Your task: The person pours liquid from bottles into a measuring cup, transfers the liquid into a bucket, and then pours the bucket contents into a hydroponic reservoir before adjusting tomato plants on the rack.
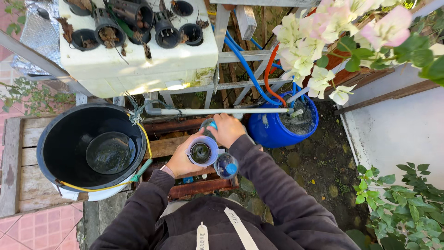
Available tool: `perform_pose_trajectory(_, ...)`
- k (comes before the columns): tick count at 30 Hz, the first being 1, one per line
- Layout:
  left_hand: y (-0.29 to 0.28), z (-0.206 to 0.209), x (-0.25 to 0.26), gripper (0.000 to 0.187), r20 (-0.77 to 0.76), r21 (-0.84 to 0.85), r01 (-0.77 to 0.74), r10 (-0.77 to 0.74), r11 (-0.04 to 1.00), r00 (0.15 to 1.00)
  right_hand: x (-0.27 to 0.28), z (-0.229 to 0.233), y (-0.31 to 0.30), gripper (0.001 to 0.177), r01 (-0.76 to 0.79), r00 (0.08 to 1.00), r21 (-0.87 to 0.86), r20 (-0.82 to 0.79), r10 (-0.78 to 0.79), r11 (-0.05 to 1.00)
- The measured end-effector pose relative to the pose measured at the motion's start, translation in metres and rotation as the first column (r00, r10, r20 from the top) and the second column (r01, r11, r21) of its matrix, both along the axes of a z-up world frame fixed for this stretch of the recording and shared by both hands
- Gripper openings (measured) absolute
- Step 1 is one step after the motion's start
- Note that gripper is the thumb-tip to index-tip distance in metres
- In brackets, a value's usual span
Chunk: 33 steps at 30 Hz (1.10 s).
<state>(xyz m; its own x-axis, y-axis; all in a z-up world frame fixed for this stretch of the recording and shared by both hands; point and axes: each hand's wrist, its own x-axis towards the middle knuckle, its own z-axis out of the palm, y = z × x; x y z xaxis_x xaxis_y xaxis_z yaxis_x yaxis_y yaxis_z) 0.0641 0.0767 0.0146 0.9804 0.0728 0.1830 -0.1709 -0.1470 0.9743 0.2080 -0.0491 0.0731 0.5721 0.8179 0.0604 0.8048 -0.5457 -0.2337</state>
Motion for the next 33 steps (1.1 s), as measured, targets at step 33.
perform_pose_trajectory(33, -0.001, -0.006, 0.011, 0.084, -0.042, 0.016, -0.017, 0.017, 1.0, 0.999, 0.001, -0.01, 0.008, 0.032, -0.033, 0.999, 0.06, -0.011, 0.034, 0.998)
